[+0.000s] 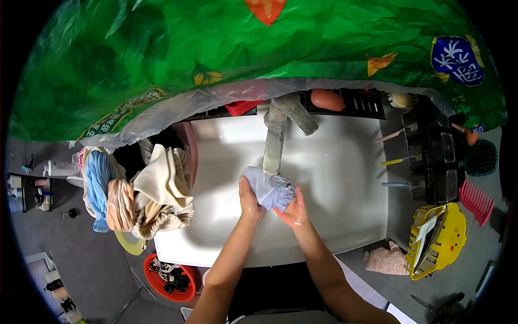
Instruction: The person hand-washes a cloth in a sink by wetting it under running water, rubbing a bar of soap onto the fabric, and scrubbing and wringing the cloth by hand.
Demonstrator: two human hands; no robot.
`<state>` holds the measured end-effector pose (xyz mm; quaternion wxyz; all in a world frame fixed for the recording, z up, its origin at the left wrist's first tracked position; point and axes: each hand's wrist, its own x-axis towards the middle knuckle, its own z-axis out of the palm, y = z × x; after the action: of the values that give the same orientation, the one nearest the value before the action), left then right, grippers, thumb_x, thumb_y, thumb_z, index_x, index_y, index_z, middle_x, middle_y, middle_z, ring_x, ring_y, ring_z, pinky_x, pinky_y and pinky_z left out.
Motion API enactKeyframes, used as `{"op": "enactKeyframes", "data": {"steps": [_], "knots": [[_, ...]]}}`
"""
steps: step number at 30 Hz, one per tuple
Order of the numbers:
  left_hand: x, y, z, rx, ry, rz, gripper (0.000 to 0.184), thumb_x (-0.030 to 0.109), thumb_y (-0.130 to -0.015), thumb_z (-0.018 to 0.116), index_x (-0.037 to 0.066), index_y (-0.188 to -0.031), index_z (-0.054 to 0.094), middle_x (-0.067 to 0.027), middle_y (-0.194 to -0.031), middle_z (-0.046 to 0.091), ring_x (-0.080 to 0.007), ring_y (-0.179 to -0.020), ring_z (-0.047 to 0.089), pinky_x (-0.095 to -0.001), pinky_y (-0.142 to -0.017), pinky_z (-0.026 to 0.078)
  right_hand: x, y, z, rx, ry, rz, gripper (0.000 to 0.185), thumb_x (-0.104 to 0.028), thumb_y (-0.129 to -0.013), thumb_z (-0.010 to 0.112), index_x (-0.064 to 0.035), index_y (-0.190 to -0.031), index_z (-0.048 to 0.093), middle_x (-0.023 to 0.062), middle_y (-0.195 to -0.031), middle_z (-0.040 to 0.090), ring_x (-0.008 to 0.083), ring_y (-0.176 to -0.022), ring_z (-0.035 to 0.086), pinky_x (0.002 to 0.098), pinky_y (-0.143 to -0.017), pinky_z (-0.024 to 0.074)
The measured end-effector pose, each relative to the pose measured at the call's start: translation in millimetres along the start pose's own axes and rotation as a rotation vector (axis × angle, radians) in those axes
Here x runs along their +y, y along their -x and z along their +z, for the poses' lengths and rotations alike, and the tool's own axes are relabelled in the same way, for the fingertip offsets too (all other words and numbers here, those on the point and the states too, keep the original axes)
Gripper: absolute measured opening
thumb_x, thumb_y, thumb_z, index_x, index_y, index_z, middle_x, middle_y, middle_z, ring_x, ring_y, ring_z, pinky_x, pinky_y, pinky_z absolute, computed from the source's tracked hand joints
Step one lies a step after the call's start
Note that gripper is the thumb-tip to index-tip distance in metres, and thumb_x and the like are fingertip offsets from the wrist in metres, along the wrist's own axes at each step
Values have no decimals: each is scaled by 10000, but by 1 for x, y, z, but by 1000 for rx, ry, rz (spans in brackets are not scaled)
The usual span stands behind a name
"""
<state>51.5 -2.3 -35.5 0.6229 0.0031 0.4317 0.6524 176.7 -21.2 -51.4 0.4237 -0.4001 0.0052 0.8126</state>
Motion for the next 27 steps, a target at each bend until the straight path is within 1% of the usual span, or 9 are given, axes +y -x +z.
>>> {"op": "enactKeyframes", "data": {"steps": [1,4,7,10,13,16,19,22,27], "knots": [[-3,1,0,-7,27,16,472,427,-886,331,69,-1191,367,-101,-1132,480,-241,-1011,496,-380,-862,407,5,-4,-4,20,113,-53,702,-647,-753,364,-133,-1231,384,31,-1226,433,198,-1143,378,378,-956,263],[2,13,14,-26,26,41,482,423,-889,327,69,-1217,342,-104,-1146,468,-243,-1021,488,-380,-866,402,5,-7,6,13,-102,95,616,-580,-788,392,-137,-1216,401,29,-1207,447,190,-1138,377,374,-943,278],[-5,11,7,-56,90,-18,499,426,-889,327,66,-1235,328,-109,-1161,456,-237,-1036,475,-377,-872,394,4,1,12,-146,-319,399,504,-485,-818,432,-137,-1184,432,30,-1188,462,192,-1093,416,366,-910,324],[2,21,19,-75,75,24,498,414,-894,323,47,-1230,339,-107,-1163,455,-224,-1047,463,-370,-890,373,-1,12,35,-265,-336,386,448,-410,-817,484,-128,-1163,451,33,-1171,472,196,-1048,449,351,-879,358],[5,21,12,-54,-70,183,473,394,-900,323,30,-1198,377,-97,-1148,469,-212,-1049,458,-360,-911,348,4,-6,10,-1,-143,30,431,-358,-810,513,-113,-1160,454,38,-1151,488,193,-1013,476,327,-868,370],[4,14,-12,-55,-191,211,444,369,-908,319,20,-1169,404,-83,-1135,481,-205,-1060,448,-355,-933,319,-19,1,18,17,-123,-50,400,-281,-797,545,-102,-1144,459,41,-1114,513,182,-1021,480,314,-874,370],[7,17,-10,-117,31,91,396,333,-907,344,32,-1153,423,-79,-1130,488,-194,-1042,468,-337,-887,376,-38,17,31,-111,-184,35,366,-217,-790,553,-89,-1122,466,41,-1082,531,174,-1025,485,313,-873,382],[5,14,-16,-147,24,-64,313,169,-893,376,77,-1191,397,-76,-1140,482,-177,-1002,501,-310,-807,449,-38,13,16,-116,-131,-12,356,-146,-774,561,-80,-1112,471,40,-1073,534,175,-1027,487,316,-875,389],[7,30,0,-19,-62,34,542,-81,-755,344,150,-1245,337,-47,-1141,475,-163,-941,531,-302,-725,495,-42,12,8,-80,-179,-105,324,-71,-751,564,-46,-1066,495,57,-1051,544,176,-989,510,303,-867,399]]}}
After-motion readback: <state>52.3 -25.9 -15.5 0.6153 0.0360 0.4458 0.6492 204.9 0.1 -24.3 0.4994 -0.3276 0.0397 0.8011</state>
